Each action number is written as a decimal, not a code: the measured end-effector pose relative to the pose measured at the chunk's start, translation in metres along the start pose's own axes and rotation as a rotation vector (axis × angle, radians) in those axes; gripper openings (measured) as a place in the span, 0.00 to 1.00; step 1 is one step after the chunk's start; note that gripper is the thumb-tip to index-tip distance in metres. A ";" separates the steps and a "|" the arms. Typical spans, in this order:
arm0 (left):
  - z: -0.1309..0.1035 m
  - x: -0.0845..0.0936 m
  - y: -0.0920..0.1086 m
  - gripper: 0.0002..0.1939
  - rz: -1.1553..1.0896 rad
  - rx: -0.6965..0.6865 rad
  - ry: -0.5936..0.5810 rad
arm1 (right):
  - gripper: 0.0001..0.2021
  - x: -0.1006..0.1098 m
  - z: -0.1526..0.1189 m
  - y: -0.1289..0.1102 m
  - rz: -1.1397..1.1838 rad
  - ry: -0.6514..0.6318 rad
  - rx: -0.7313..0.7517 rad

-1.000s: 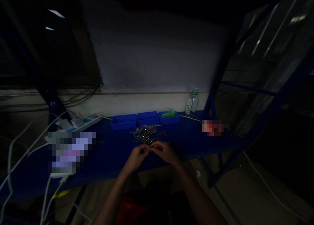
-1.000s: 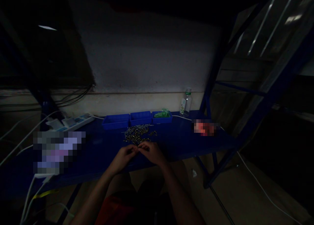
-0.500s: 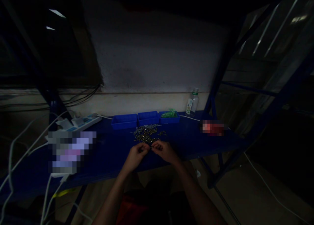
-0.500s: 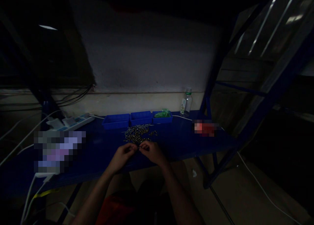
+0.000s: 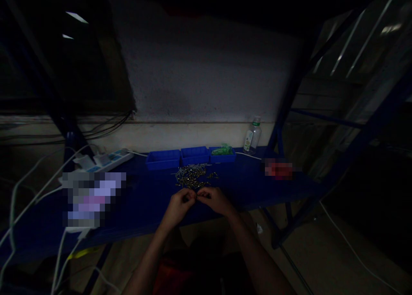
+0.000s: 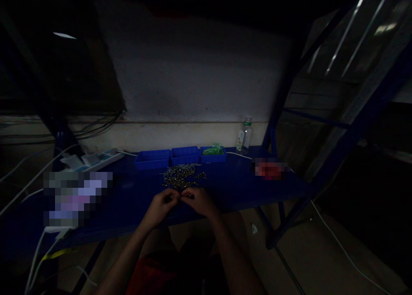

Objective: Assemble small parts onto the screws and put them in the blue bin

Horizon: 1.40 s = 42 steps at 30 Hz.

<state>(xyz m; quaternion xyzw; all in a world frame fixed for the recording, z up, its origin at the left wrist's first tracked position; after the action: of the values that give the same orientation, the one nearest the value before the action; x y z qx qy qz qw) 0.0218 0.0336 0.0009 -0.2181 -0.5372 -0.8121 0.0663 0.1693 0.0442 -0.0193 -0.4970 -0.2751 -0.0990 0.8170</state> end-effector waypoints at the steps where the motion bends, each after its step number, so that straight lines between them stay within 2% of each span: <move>1: -0.001 -0.001 0.001 0.05 0.016 -0.017 0.001 | 0.07 -0.001 0.000 0.000 -0.005 -0.005 0.008; 8: -0.002 -0.002 0.003 0.06 0.065 -0.025 0.002 | 0.08 0.001 0.001 0.006 0.082 0.031 -0.028; 11: -0.001 -0.006 0.002 0.06 0.143 -0.039 -0.017 | 0.09 0.006 0.000 0.008 0.140 0.082 -0.044; 15: -0.001 -0.012 0.000 0.06 0.231 -0.040 -0.036 | 0.09 0.008 -0.001 0.007 0.144 0.082 -0.044; 24: 0.000 -0.011 0.000 0.09 0.230 -0.026 -0.032 | 0.09 0.010 -0.002 0.004 0.186 0.050 -0.050; 29: -0.003 -0.009 0.004 0.09 0.220 -0.062 -0.012 | 0.09 0.011 -0.001 0.004 0.213 0.088 -0.045; 31: -0.001 -0.002 0.004 0.08 0.291 -0.052 0.034 | 0.10 0.011 0.000 0.004 0.200 0.129 -0.049; 34: 0.012 0.020 0.004 0.08 0.514 -0.031 0.137 | 0.09 0.009 0.001 0.005 0.132 0.155 -0.058; 37: 0.043 0.051 0.000 0.10 0.695 -0.005 0.198 | 0.08 0.006 0.000 0.004 0.053 0.141 -0.058; 42: 0.100 0.098 -0.025 0.18 0.947 0.179 0.282 | 0.06 0.005 0.000 0.001 0.018 0.123 -0.040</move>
<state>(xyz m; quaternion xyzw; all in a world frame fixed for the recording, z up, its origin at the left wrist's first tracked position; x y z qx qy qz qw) -0.0467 0.1470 0.0543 -0.3194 -0.4326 -0.6650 0.5182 0.1739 0.0451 -0.0179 -0.5088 -0.2181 -0.1276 0.8230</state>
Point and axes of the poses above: each hand's wrist, its own z-axis towards the middle knuckle, its own x-axis out of the back of the hand, y = z × x, the point moved 4 cm from there along z, towards the middle knuckle, and after that the axes turned 6 degrees about -z, right-handed, at the moved point
